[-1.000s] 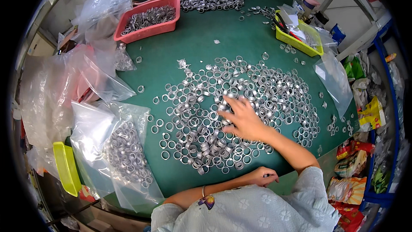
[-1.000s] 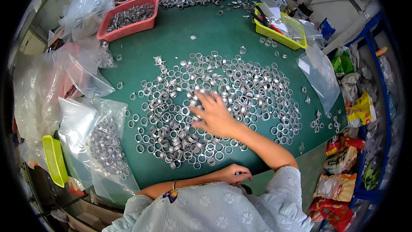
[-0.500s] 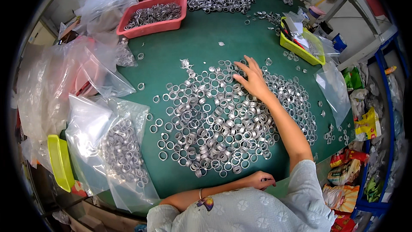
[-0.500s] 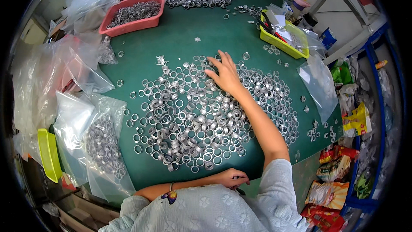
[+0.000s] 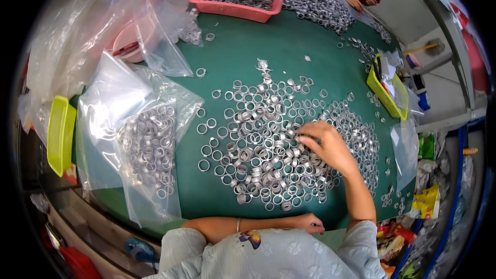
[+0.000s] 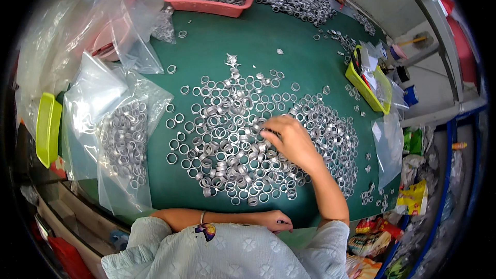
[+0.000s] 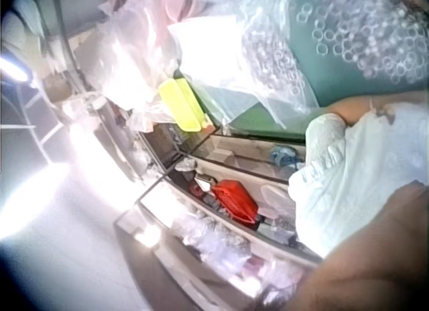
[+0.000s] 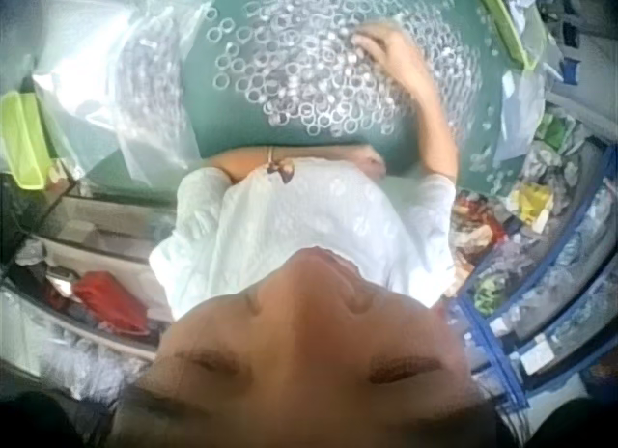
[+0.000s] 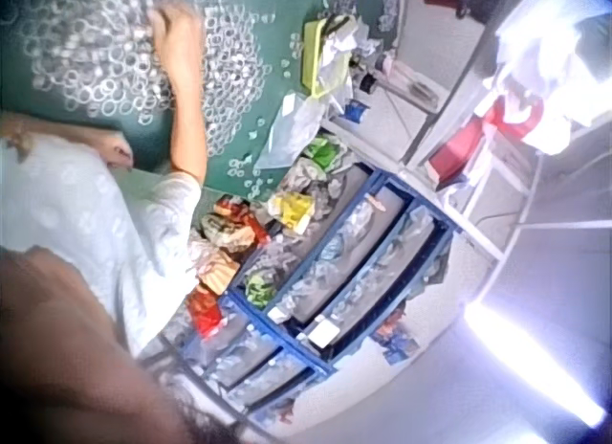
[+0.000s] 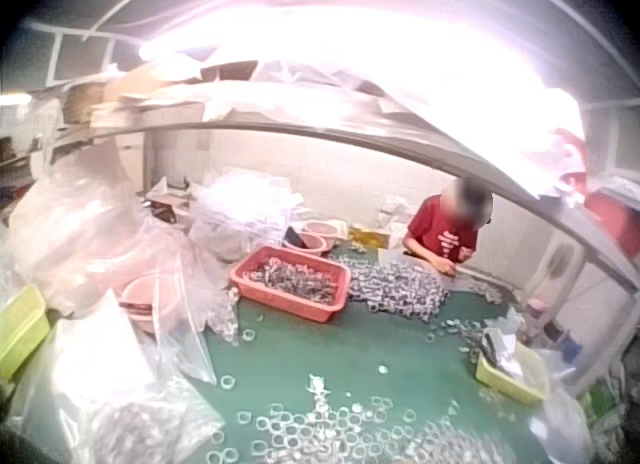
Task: The person gathers metal rings on a green surface and places them into a black pouch worn at the waist.
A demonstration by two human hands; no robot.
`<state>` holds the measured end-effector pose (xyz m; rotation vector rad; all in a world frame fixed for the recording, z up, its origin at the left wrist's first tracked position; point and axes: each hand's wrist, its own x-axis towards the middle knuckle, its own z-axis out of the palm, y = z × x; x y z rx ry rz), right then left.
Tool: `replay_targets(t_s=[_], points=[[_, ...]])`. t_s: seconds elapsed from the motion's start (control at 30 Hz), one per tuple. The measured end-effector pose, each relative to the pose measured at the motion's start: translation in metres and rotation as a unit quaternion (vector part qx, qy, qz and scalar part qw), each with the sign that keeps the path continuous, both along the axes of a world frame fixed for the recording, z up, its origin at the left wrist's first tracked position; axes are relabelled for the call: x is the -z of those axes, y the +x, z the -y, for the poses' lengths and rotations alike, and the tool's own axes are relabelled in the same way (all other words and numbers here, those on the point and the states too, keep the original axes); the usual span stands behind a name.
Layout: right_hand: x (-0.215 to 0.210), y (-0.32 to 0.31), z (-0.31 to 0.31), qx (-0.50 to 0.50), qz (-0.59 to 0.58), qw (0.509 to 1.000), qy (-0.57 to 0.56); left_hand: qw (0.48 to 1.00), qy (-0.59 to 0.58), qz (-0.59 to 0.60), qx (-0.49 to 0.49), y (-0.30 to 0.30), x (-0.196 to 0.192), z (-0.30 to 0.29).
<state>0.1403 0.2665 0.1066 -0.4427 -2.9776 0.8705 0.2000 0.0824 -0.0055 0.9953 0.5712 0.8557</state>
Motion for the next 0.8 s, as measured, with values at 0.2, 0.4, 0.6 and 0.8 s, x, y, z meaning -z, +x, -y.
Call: replay_targets(t_s=[0.2, 0.4, 0.6, 0.8], points=[[0.041, -0.080, 0.016, -0.057, -0.157, 0.977, 0.129, 0.997, 0.073, 0.004, 0.000, 0.016, 0.015, 0.000], [0.053, -0.064, 0.009, -0.070, -0.057, 0.995, 0.045, 0.999, 0.044, -0.013, -0.001, 0.013, 0.011, -0.002], [0.025, -0.014, 0.006, -0.092, -0.024, 0.995, -0.018, 0.997, 0.061, 0.051, -0.021, 0.022, 0.024, -0.003], [-0.001, -0.061, -0.017, -0.005, 0.007, 0.998, -0.066, 0.996, 0.075, 0.039, -0.031, 0.032, 0.035, -0.005]])
